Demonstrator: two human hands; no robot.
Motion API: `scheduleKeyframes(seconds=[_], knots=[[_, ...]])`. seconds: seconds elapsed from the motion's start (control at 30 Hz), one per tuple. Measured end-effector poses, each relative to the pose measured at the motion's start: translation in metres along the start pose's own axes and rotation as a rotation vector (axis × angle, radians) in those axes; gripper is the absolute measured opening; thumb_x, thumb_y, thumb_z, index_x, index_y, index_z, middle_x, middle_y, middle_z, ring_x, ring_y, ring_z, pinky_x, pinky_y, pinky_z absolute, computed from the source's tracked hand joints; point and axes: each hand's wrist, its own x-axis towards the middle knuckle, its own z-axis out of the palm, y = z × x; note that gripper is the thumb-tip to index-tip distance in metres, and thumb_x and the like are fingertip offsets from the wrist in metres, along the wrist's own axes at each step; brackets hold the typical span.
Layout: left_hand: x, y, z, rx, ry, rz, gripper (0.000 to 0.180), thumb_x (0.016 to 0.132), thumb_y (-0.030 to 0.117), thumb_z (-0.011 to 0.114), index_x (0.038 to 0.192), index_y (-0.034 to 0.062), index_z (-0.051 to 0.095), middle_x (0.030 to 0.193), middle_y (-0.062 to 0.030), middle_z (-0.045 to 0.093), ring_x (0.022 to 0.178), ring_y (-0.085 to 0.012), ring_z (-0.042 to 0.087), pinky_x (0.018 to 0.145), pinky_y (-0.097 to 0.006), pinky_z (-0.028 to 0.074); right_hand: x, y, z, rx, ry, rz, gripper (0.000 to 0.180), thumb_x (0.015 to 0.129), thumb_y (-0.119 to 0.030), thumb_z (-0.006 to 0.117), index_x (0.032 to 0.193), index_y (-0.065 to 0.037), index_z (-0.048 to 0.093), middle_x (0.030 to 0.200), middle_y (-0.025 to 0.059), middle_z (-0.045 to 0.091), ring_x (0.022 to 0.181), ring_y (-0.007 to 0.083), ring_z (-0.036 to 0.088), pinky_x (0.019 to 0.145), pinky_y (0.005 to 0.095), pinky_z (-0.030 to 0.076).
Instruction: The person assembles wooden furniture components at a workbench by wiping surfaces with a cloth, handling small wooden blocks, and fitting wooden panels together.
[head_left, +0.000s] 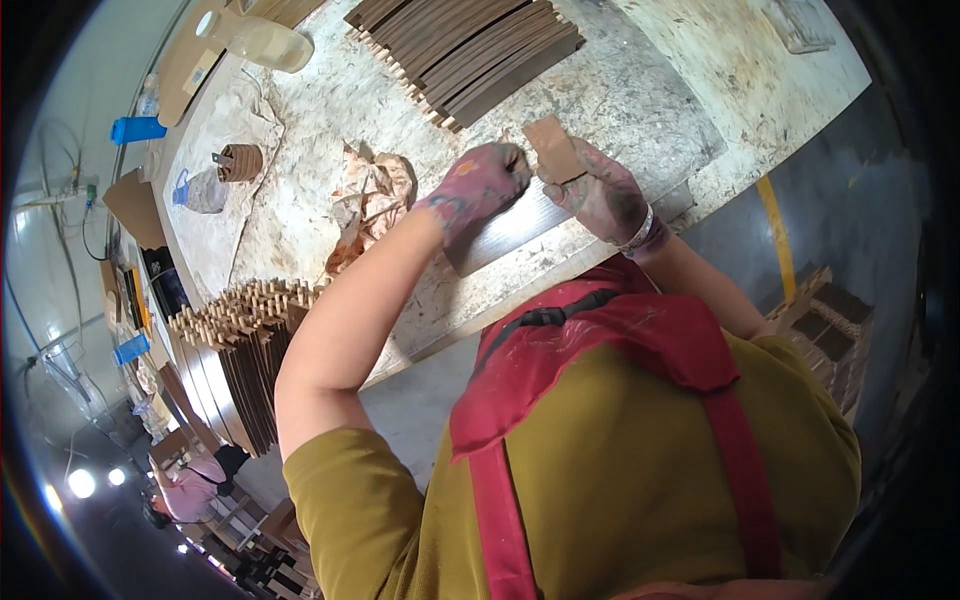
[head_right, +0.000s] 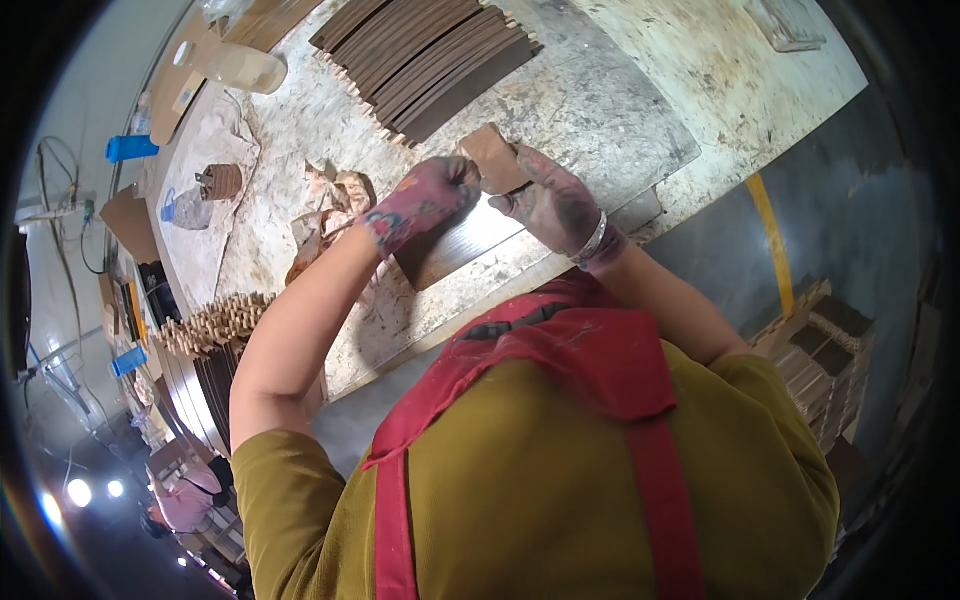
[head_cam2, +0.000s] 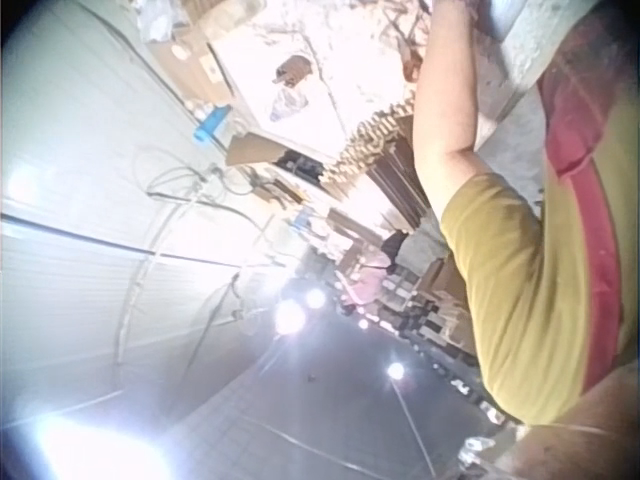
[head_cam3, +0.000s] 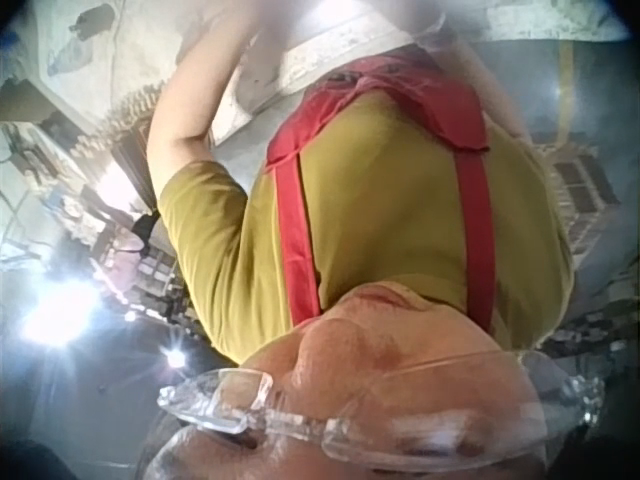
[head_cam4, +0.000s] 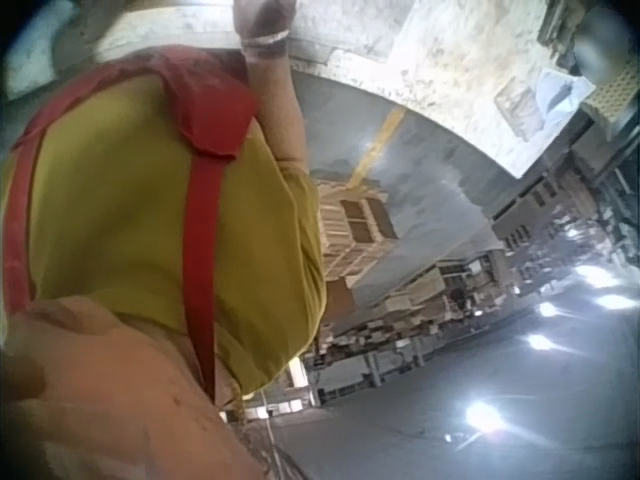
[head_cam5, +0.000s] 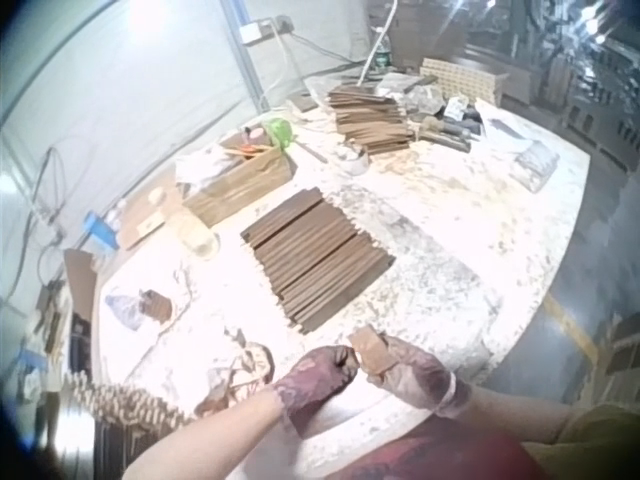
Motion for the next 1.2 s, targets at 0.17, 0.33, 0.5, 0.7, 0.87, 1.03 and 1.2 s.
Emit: scheduleKeyframes(seconds=[0.17,0.33,0.5,0.7,0.87,1.03,1.2], knots=[[0.0,0.008,0.001,-0.221,0.161,0.178,0.015,0.09,0.008,0.055,0.095,0.0019,0.067,0.084,-0.0102,0.067,0.076,-0.0178,0.062,0.07,-0.032,0.052,-0.005,-0.015,-0.016,0.237,-0.123,-0.034,0.038,0.103,-0.023,0.048,0.136,-0.005,0.048,0.131,0.0126,0.056,0.117,0.026,0.056,0.101,0.0404,0.044],[-0.064,-0.016,-0.028,-0.052,0.232,0.161,0.019,0.093,0.006,0.051,0.105,0.0042,0.065,0.095,-0.0107,0.067,0.075,-0.0208,0.062,0.069,-0.033,0.053,-0.022,-0.054,-0.027,0.269,-0.022,-0.127,0.039,0.102,-0.02,0.049,0.135,0.0,0.047,0.128,0.0159,0.056,0.116,0.0297,0.055,0.098,0.0422,0.046],[-0.111,-0.002,0.022,0.594,0.469,0.275,0.048,0.088,0.03,0.068,0.128,0.0055,0.058,0.117,-0.0214,0.059,0.109,-0.0366,0.058,0.092,-0.044,0.048,-0.025,-0.041,-0.024,0.263,0.074,-0.103,0.037,0.102,-0.021,0.05,0.134,-0.002,0.048,0.128,0.015,0.057,0.114,0.0286,0.057,0.099,0.0431,0.046],[-0.108,-0.018,0.048,0.494,0.467,0.277,0.067,0.083,0.038,0.073,0.14,0.0082,0.052,0.124,-0.0246,0.053,0.113,-0.0412,0.054,0.094,-0.045,0.047,-0.022,-0.036,-0.021,0.158,0.11,-0.039,0.031,0.102,-0.022,0.052,0.127,-0.004,0.055,0.121,0.0129,0.063,0.108,0.0261,0.061,0.096,0.0415,0.049],[-0.111,-0.022,0.028,0.588,0.435,0.263,0.064,0.081,0.034,0.074,0.14,0.0168,0.053,0.12,-0.021,0.056,0.112,-0.0394,0.055,0.097,-0.047,0.045,-0.03,-0.057,-0.022,0.23,-0.009,-0.032,0.035,0.102,-0.02,0.051,0.133,-0.002,0.052,0.127,0.014,0.06,0.116,0.0282,0.058,0.101,0.041,0.047],[-0.113,-0.021,0.049,0.532,0.476,0.233,0.065,0.077,0.027,0.076,0.138,0.0184,0.055,0.118,-0.0201,0.055,0.109,-0.0391,0.055,0.094,-0.047,0.045,-0.033,-0.052,-0.028,0.172,-0.001,-0.045,0.038,0.103,-0.02,0.049,0.137,-0.002,0.047,0.132,0.0152,0.056,0.118,0.0295,0.056,0.103,0.0437,0.046],[-0.112,-0.024,0.049,0.549,0.5,0.26,0.065,0.076,0.027,0.076,0.137,0.0188,0.055,0.116,-0.0198,0.055,0.107,-0.0387,0.055,0.092,-0.047,0.046,-0.036,-0.029,-0.017,0.02,-0.002,-0.068,0.038,0.104,-0.017,0.046,0.138,0.0,0.045,0.134,0.0137,0.055,0.119,0.0259,0.055,0.104,0.0417,0.046]])
